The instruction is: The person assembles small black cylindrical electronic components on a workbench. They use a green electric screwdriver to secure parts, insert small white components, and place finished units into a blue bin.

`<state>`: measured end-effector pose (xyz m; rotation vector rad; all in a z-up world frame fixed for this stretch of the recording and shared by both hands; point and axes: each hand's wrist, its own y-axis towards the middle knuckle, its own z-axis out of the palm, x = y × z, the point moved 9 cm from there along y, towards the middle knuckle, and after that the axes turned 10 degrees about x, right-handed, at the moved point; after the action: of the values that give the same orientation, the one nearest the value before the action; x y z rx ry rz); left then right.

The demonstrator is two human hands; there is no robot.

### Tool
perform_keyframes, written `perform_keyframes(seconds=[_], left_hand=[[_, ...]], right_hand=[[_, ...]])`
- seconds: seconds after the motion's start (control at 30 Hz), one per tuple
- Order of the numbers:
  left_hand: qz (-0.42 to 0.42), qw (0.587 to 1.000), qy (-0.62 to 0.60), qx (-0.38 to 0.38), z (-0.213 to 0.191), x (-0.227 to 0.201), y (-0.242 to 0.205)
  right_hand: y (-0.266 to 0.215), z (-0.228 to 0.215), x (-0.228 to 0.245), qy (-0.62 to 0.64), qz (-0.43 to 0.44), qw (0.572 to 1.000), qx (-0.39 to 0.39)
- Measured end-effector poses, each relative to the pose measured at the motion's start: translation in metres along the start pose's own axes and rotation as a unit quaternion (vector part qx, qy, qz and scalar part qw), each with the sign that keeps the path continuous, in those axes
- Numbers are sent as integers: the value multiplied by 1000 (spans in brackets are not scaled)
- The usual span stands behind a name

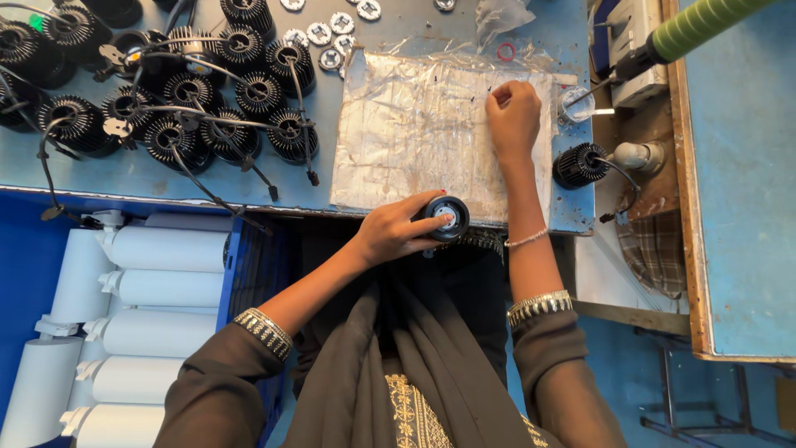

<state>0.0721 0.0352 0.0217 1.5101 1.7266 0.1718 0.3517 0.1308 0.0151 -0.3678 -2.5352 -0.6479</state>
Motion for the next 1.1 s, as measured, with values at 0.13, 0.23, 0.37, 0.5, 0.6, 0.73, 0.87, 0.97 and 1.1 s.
perform_keyframes(seconds=[0.13, 0.23, 0.37, 0.5, 0.6, 0.73, 0.87, 0.97, 1.1], left_hand=[[-2, 1000, 7, 9, 3, 1, 0], [-1, 1000, 1, 6, 1, 1, 0], [4, 1000, -6, -2, -2, 0, -1], [1, 1000, -19, -3, -4, 0, -1], [1, 1000, -21, -7, -5, -2, -1], [-4, 1000, -25, -10, -7, -3, -1], [-7, 1000, -19, -13, -6, -2, -1], [3, 1000, -17, -15, -6, -2, -2], [1, 1000, -10, -9, -5, -1, -2]], right_hand=[[2, -8, 19, 17, -8, 998, 52], [-12, -30, 60, 96, -79, 984, 126], [-71, -75, 124, 82, -164, 946, 267], [-119, -92, 174, -32, -219, 913, 343], [-133, -88, 194, -85, -267, 886, 370], [-139, -72, 197, -133, -266, 861, 413], [-139, -61, 194, -177, -262, 848, 425], [-140, -50, 191, -197, -260, 837, 439], [-140, -39, 189, -211, -258, 826, 455]])
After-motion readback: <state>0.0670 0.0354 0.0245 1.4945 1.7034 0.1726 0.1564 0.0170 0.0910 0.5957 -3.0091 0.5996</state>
